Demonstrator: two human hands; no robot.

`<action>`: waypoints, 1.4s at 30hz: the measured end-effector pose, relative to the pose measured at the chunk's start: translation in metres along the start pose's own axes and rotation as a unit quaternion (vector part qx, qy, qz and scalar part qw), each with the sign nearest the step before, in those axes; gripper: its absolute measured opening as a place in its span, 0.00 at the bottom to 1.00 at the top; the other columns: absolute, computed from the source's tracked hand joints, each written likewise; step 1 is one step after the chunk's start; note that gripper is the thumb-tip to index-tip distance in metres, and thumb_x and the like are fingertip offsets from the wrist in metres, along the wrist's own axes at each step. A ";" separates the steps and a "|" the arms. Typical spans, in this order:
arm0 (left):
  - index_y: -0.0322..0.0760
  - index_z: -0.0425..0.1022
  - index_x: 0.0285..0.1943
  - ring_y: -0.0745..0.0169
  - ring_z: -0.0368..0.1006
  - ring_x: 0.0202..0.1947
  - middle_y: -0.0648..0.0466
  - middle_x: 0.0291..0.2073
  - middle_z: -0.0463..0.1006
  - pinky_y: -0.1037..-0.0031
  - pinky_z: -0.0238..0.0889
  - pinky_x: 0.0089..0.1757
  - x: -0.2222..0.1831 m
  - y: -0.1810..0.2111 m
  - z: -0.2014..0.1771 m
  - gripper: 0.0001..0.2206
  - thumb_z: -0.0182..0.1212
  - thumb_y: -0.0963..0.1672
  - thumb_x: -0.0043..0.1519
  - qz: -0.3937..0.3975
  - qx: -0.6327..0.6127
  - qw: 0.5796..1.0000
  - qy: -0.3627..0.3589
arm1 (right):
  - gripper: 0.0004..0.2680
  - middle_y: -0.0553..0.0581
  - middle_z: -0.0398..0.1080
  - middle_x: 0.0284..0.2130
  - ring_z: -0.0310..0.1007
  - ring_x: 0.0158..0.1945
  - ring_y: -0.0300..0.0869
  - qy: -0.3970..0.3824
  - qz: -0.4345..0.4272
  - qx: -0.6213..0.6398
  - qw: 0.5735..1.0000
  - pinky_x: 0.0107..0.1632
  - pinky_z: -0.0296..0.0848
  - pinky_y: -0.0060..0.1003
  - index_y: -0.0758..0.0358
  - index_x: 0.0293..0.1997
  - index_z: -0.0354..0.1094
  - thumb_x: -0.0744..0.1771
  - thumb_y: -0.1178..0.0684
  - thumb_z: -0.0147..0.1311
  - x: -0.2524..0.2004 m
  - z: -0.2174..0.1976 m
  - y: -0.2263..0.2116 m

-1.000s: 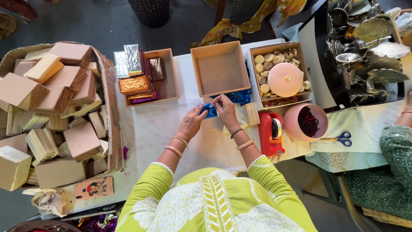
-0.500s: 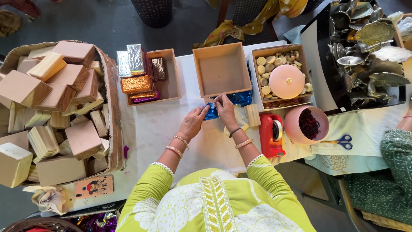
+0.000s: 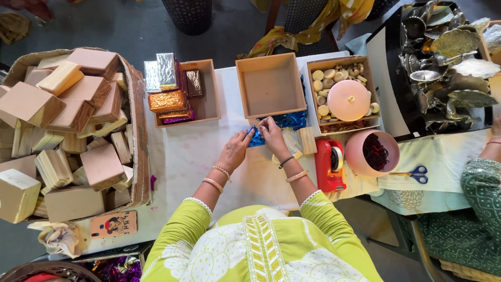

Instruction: Wrapping rectangular soap bars in blue foil and paper then placing them in cardboard boxes.

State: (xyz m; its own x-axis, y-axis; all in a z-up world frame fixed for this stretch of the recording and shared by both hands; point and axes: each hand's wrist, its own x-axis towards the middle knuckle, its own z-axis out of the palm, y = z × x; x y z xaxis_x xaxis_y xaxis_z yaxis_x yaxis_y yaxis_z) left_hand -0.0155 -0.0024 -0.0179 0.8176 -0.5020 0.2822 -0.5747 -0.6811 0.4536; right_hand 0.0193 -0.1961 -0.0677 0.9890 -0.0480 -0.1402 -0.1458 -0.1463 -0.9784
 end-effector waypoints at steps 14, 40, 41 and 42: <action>0.30 0.72 0.61 0.40 0.64 0.56 0.43 0.54 0.71 0.60 0.62 0.58 0.015 0.019 -0.008 0.21 0.55 0.33 0.55 -0.070 -0.050 0.995 0.053 | 0.10 0.57 0.69 0.40 0.72 0.41 0.40 0.119 -0.129 -0.094 0.980 0.44 0.73 0.34 0.64 0.53 0.65 0.67 0.65 0.53 -0.043 0.008 -0.062; 0.31 0.74 0.37 0.43 0.74 0.37 0.44 0.35 0.77 0.61 0.67 0.40 0.074 -0.010 0.032 0.03 0.62 0.38 0.62 -0.246 -0.210 0.934 0.152 | 0.04 0.57 0.69 0.37 0.70 0.46 0.50 0.076 -0.336 -0.227 0.911 0.48 0.72 0.40 0.64 0.39 0.69 0.65 0.65 0.57 -0.048 -0.008 -0.090; 0.31 0.74 0.38 0.43 0.74 0.37 0.44 0.35 0.77 0.60 0.67 0.40 0.074 -0.009 0.031 0.03 0.62 0.39 0.62 -0.241 -0.209 0.935 0.154 | 0.04 0.56 0.68 0.37 0.71 0.44 0.46 0.094 -0.293 -0.154 0.939 0.47 0.73 0.37 0.64 0.40 0.67 0.66 0.65 0.56 -0.047 -0.010 -0.086; 0.31 0.73 0.39 0.43 0.73 0.37 0.44 0.35 0.77 0.60 0.67 0.40 0.073 -0.008 0.031 0.03 0.62 0.39 0.63 -0.237 -0.208 0.936 0.156 | 0.04 0.55 0.68 0.37 0.72 0.42 0.41 0.111 -0.249 -0.081 0.959 0.45 0.74 0.34 0.64 0.40 0.65 0.67 0.66 0.55 -0.047 -0.011 -0.083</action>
State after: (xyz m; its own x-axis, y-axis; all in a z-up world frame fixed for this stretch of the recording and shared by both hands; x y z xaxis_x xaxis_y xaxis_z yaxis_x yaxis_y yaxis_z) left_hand 0.0474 -0.0503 -0.0271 0.9851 0.0292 0.1696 -0.1340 -0.4884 0.8623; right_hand -0.0155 -0.1925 0.0220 0.9098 -0.1393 0.3910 0.3225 -0.3558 -0.8771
